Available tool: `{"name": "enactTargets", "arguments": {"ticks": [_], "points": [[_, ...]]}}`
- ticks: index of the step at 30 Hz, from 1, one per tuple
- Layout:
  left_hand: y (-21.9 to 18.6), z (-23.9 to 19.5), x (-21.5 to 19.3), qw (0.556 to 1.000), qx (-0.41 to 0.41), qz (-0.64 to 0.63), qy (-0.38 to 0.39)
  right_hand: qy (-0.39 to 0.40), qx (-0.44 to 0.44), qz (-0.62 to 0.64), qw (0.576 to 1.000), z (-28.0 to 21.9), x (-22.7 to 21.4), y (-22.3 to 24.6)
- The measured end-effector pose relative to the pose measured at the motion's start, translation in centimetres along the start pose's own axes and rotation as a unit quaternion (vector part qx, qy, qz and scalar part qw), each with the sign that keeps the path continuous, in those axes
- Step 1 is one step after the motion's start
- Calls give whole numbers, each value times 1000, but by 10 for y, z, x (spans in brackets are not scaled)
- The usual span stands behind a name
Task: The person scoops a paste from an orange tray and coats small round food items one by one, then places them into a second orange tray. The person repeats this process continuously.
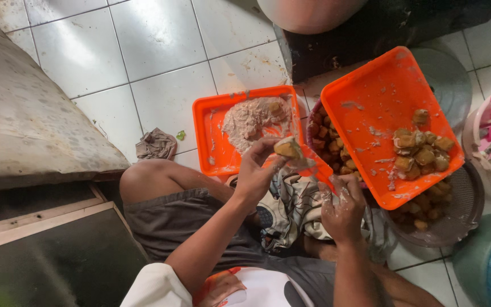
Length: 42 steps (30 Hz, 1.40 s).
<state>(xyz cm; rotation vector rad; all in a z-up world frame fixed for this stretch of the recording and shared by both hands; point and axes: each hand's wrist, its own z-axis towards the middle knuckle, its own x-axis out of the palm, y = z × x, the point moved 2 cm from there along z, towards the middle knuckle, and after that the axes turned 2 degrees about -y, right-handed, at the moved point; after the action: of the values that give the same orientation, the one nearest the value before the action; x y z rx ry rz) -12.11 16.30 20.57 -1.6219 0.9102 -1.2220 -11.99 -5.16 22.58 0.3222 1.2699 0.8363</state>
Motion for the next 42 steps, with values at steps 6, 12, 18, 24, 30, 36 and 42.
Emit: {"name": "enactTargets", "arguments": {"ticks": [6,12,18,24,30,36,42], "points": [[-1,12,13,996,20,-82,12,55,127,271,953,-8,12,-11],[27,29,35,992,-28,-118,-22,54,295,386,872,-41,26,-42],[117,44,117,992,-102,66,-28,-126,339,472,804,-87,-24,-83],[131,101,232,963,174,203,47,-217,343,511,757,-105,-55,-108],[114,92,173,966,70,247,40,-196,361,592,693,-107,-58,-108],[182,59,105,828,140,534,95,-179,365,622,669,-97,-47,-106],[268,117,121,698,174,691,74,-157,347,633,674,-93,-51,-93]]}}
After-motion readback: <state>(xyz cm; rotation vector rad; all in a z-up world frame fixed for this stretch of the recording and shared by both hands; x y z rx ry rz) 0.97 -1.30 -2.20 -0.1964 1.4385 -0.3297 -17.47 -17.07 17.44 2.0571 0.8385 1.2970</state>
